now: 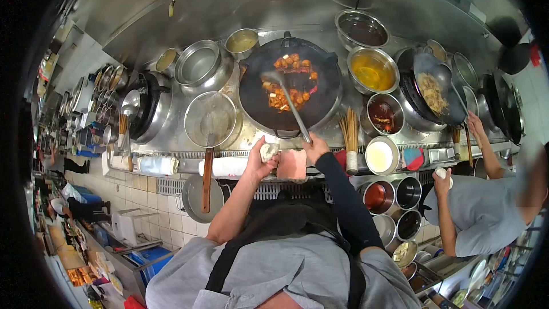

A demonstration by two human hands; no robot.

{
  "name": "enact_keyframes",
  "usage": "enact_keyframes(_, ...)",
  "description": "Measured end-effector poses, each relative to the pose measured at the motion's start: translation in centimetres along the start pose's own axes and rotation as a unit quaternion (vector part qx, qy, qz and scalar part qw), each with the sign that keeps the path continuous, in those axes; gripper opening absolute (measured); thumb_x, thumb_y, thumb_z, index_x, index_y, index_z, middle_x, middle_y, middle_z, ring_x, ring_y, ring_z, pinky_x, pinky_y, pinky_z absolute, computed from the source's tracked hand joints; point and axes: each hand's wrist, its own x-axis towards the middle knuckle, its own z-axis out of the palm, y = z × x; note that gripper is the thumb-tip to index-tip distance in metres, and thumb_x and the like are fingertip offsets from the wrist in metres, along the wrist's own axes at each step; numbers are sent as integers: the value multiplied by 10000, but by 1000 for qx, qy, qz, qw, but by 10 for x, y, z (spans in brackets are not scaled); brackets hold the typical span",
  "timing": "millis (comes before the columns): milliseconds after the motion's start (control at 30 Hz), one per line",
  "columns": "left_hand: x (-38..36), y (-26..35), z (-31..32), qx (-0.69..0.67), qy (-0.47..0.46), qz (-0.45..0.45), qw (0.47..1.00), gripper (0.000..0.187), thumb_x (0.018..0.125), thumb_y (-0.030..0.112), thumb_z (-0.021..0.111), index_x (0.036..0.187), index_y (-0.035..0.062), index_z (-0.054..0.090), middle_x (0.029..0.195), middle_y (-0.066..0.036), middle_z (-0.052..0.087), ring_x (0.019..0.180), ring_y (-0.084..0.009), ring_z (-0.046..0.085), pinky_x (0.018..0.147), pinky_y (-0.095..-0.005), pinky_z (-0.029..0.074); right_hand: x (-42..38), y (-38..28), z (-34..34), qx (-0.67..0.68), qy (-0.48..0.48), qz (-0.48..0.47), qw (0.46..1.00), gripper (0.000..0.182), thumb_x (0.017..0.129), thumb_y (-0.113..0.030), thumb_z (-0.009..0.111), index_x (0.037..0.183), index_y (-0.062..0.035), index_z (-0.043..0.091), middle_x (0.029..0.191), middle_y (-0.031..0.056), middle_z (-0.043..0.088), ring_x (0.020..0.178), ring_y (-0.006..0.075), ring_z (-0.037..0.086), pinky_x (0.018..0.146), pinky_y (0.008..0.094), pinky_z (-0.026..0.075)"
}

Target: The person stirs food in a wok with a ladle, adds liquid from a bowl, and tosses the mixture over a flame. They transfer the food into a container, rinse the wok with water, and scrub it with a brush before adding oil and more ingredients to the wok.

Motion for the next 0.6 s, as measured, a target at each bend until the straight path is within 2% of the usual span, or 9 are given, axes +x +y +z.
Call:
enact_keyframes(133, 22, 7, 6, 3, 2, 26, 1000, 543, 1038, 611, 432, 1079, 96, 599, 847, -86, 617, 661, -225, 604, 417, -233, 393, -41, 10, -59, -34, -121, 62, 990, 436, 933, -190, 648, 1312, 3, 550, 779, 175, 682, 688, 379, 666, 689, 501, 524)
enact_keyframes(233, 43, 10, 27, 103, 89, 17, 991, 477, 1009, 622, 495, 991, 153, 574, 794, -63, 597, 608, -238, 593, 408, -241, 400, -28, -55, -75, -216, -32, 118, 969, 433, 902, -202, 638, 1269, 14, 565, 924, 326, 687, 937, 486, 674, 831, 552, 524)
enact_keyframes(267, 51, 11, 34, 137, 112, 14, 984, 468, 1000, 623, 515, 958, 161, 572, 777, -58, 593, 599, -239, 590, 407, -244, 410, -21, -81, -62, -257, -19, 139, 956, 391, 896, -186, 618, 1228, 9, 550, 930, 331, 686, 946, 498, 664, 840, 572, 515)
enact_keyframes(333, 64, 12, 39, 161, 124, -23, 979, 312, 956, 449, 621, 949, 143, 561, 761, -61, 571, 585, -235, 572, 394, -241, 399, -6, -57, -28, -263, 6, 109, 959, 404, 897, -188, 615, 1240, 12, 540, 939, 332, 684, 943, 498, 661, 844, 577, 512)
enact_keyframes(400, 84, 21, 29, 182, 115, -70, 974, 227, 921, 334, 662, 951, 134, 560, 763, -66, 566, 580, -231, 561, 393, -236, 394, -15, -42, -23, -159, -14, 82, 984, 455, 907, -165, 601, 1327, -7, 525, 912, 297, 698, 904, 483, 672, 798, 551, 521)
enact_keyframes(433, 84, 25, 27, 178, 113, -74, 975, 167, 868, 210, 680, 932, 111, 562, 776, -77, 570, 589, -222, 561, 397, -231, 390, -22, -35, -22, -108, -25, 68, 992, 485, 912, -154, 594, 1371, -17, 518, 898, 280, 705, 884, 476, 677, 774, 538, 525)
enact_keyframes(533, 98, 8, 1, 159, 81, 8, 984, 140, 874, 186, 660, 905, 88, 565, 785, -89, 581, 608, -217, 570, 399, -246, 395, -83, -75, -43, -191, -6, 64, 980, 517, 922, -184, 616, 1396, -7, 506, 896, 274, 694, 886, 457, 679, 800, 491, 536)
enact_keyframes(567, 70, -9, 30, 127, 150, 59, 979, 101, 891, 161, 629, 881, 79, 570, 774, -88, 585, 598, -206, 574, 402, -267, 401, -98, -84, -59, -152, -28, 54, 987, 557, 925, -176, 636, 1431, 1, 482, 956, 273, 701, 918, 457, 680, 835, 491, 535)
enact_keyframes(600, 47, -17, 33, 110, 96, 39, 988, 85, 924, 168, 596, 931, 89, 565, 793, -86, 602, 590, -192, 569, 377, -242, 349, -110, -92, -79, -111, -49, 43, 992, 600, 928, -168, 656, 1465, 10, 459, 1016, 273, 709, 951, 456, 682, 870, 490, 533)
